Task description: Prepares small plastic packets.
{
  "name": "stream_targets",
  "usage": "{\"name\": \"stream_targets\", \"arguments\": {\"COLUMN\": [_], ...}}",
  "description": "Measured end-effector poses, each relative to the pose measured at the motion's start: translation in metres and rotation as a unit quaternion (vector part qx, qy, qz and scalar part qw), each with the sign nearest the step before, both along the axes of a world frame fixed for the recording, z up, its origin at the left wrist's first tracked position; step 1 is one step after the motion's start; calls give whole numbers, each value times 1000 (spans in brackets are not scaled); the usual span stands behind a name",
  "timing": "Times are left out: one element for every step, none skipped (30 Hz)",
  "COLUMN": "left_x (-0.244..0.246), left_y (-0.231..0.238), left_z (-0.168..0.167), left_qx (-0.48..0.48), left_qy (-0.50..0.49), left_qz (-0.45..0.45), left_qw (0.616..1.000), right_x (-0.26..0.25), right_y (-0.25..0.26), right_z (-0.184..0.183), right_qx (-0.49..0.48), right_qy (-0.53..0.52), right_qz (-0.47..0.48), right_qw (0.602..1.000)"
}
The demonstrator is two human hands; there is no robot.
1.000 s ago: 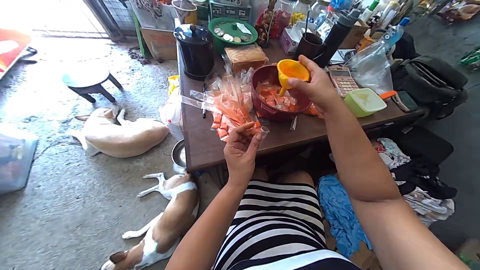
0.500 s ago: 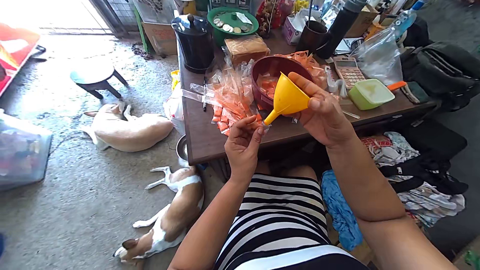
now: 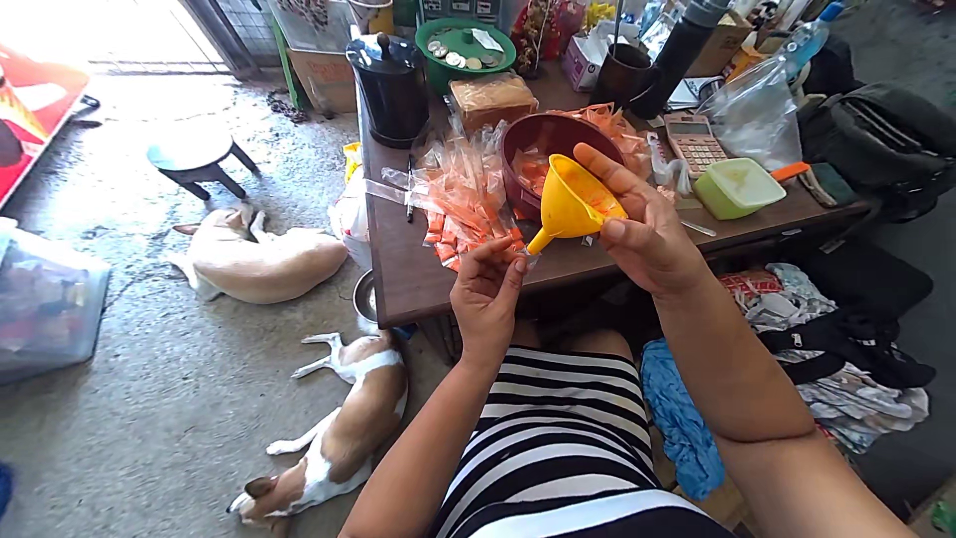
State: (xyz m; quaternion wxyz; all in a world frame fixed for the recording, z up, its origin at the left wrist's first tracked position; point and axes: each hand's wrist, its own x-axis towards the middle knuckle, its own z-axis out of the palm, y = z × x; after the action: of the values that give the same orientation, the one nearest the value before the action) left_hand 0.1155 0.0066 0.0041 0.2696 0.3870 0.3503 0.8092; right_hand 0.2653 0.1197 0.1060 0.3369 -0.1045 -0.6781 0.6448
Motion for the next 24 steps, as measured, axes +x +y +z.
{"name": "stream_targets", "arguments": {"left_x": [0, 0, 0, 0, 0, 0, 0, 0, -1, -1, -1, -2, -2, -2, -3, -3, -4, -4, -5, -6, -6, -6, -6, -6], "left_y": [0, 0, -1, -1, -1, -2, -3, -3, -3, -4, -4, -4, -5, -5, -6, -7, -7, -8, -9, -9, -9, -10, -10, -10], "left_z": [0, 0, 0, -1, -1, -1, 0, 0, 0, 0, 0, -1, -1, -1, -1, -1, -1, -2, -2, -3, -4, -5, -6, -7], "left_qx": [0, 0, -1, -1, -1, -3, -7, -11, -16, -21, -22, -22, -21, -22, -25, -28, -32, -37, -43, -50, -53, -55, -55, -56], "left_qy": [-3, -6, -11, -15, -18, -22, -26, -30, -33, -35, -37, -39, -40, -39, -38, -34, -24, -12, -1, 8, 14, 19, 26, 32], "left_qz": [-1, -3, -8, -13, -19, -26, -32, -36, -38, -38, -40, -43, -47, -52, -54, -57, -60, -62, -62, -60, -57, -54, -52, -51], "left_qw": [1000, 1000, 1000, 1000, 1000, 999, 999, 999, 999, 998, 998, 998, 998, 998, 997, 997, 997, 997, 997, 997, 997, 997, 997, 997], "right_x": [0, -1, -1, -1, -2, -2, -2, -2, -2, -2, -2, -2, -2, -2, -1, -1, -1, -1, 0, 0, 0, 0, 0, 0], "right_y": [-1, -2, -3, -3, -4, -4, -4, -4, -4, -4, -4, -4, -5, -5, -6, -6, -6, -7, -8, -9, -11, -12, -14, -15], "right_z": [1, 2, 2, 2, 2, 2, 1, 0, 0, -1, -1, -2, -2, -3, -4, -5, -6, -7, -7, -8, -9, -11, -13, -16], "right_qx": [8, 18, 22, 22, 23, 23, 22, 21, 19, 18, 16, 14, 11, 11, 14, 16, 18, 20, 21, 21, 21, 22, 19, 15], "right_qy": [-1, -5, -6, -6, -8, -8, -9, -8, -8, -8, -8, -8, -8, -12, -19, -25, -30, -37, -42, -44, -46, -51, -58, -66], "right_qz": [0, 1, 1, 2, 3, 5, 8, 10, 13, 16, 19, 23, 26, 27, 26, 26, 24, 20, 19, 20, 25, 32, 38, 41], "right_qw": [1000, 1000, 1000, 1000, 1000, 1000, 1000, 1000, 1000, 1000, 1000, 1000, 1000, 999, 999, 999, 999, 999, 999, 999, 998, 998, 997, 997]}}
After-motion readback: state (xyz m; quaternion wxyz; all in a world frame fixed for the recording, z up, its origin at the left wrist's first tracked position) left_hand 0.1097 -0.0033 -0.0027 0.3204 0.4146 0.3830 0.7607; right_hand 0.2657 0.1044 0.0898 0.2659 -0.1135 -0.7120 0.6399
